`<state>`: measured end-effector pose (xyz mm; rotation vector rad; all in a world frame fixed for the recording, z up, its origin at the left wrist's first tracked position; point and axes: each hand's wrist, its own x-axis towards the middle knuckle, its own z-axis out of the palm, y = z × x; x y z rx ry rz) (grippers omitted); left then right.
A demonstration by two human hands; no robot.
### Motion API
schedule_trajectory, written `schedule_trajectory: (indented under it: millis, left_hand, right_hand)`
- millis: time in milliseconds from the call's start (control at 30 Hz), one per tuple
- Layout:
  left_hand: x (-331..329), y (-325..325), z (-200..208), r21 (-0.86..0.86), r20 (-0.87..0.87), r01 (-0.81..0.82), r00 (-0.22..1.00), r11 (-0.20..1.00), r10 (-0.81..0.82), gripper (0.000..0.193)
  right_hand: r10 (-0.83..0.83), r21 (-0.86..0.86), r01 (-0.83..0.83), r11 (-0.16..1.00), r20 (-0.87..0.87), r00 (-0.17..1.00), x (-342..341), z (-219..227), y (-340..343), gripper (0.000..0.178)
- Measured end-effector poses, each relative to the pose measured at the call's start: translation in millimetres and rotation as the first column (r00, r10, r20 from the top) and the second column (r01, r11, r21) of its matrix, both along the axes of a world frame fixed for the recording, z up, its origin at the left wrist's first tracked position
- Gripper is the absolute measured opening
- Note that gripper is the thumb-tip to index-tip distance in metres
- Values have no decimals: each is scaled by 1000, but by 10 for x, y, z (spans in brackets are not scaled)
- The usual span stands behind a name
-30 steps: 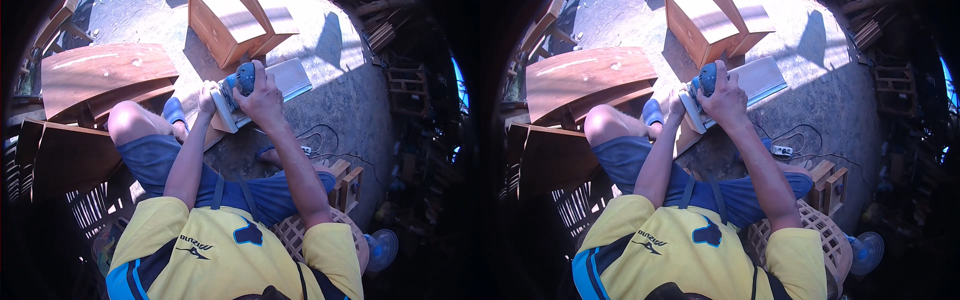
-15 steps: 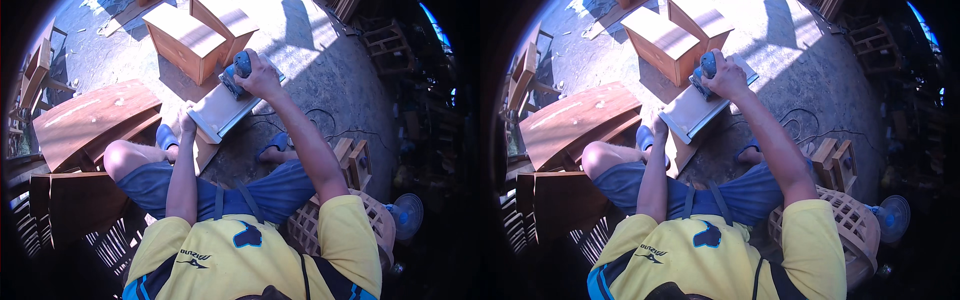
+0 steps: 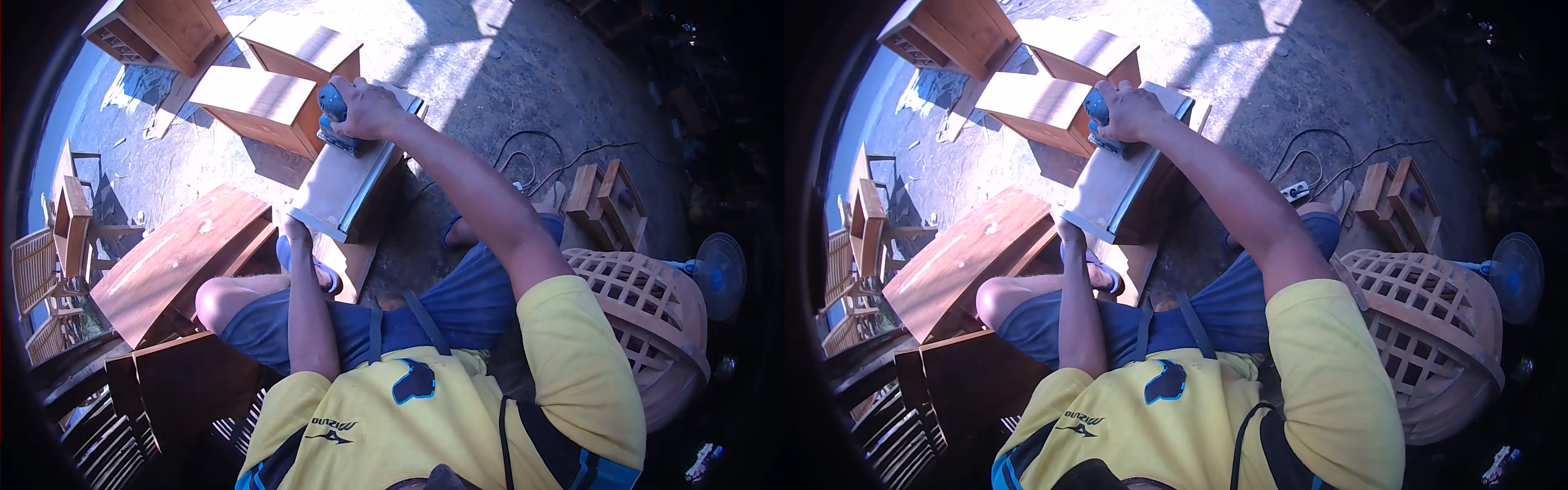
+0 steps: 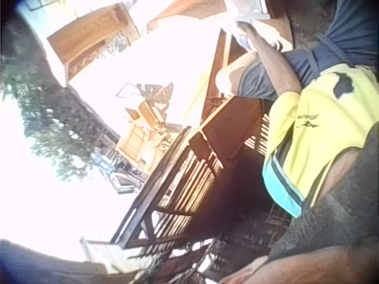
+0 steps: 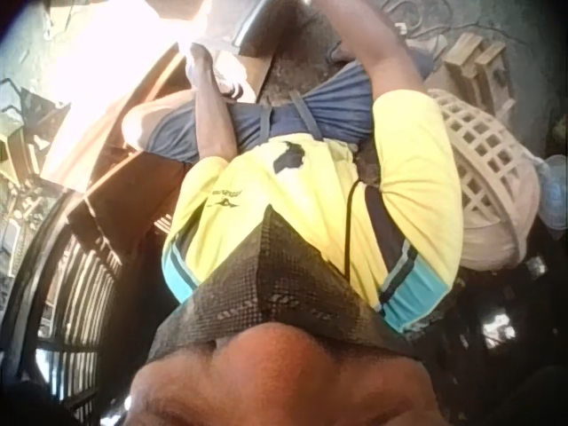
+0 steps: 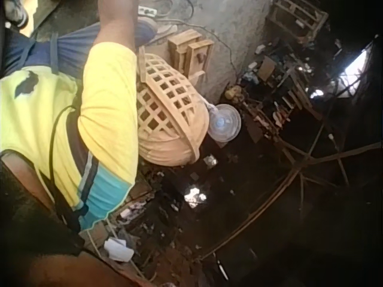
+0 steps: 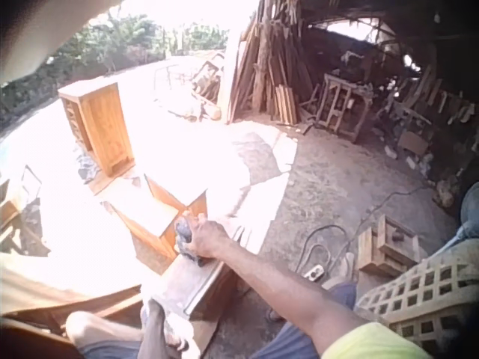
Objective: The person sands the wooden surfaces and edges of a wooden drawer and the interior of a furniture frame using a power sander.
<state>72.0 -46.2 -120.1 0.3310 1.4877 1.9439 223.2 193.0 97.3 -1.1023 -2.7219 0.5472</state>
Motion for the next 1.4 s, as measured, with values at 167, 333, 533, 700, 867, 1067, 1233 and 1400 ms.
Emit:
schedule_trajectory:
  millis: [167,333,533,700,867,1067,1233,1400]
  left_hand:
    - [-530,-154,233,-190,222,471,875,862,-429,66]
    - [-321,459,1295,-710,-90,558,534,430,-841,72]
    - [43,1803,1065,-836,-364,297,331,462,-871,80]
    - [352,2298,1043,-867,-395,41,548,496,-737,83]
    - [342,1600,1186,-833,-420,58,581,550,-697,82]
    - [382,531,1631,-603,-418,57,826,796,-377,62]
    - [431,223,1685,-599,-394,53,849,799,-352,60]
    - [449,301,1723,-631,-337,72,871,772,-356,64]
  right_hand:
    - [-199,-29,198,980,-227,953,356,108,63,88]
    - [-375,16,491,871,-623,686,1560,379,-242,82]
    - [-722,-368,660,655,-562,403,2372,-291,-600,77]
    - [-783,-382,692,613,-414,465,2545,-212,-637,79]
    - [-810,-329,774,542,-450,376,2860,-203,-601,81]
    - [-811,-232,830,507,-454,368,2797,-142,-550,85]
    - [-818,-315,790,525,-442,367,2658,-177,-522,85]
    - [-789,-339,749,570,-481,383,2564,-219,-513,81]
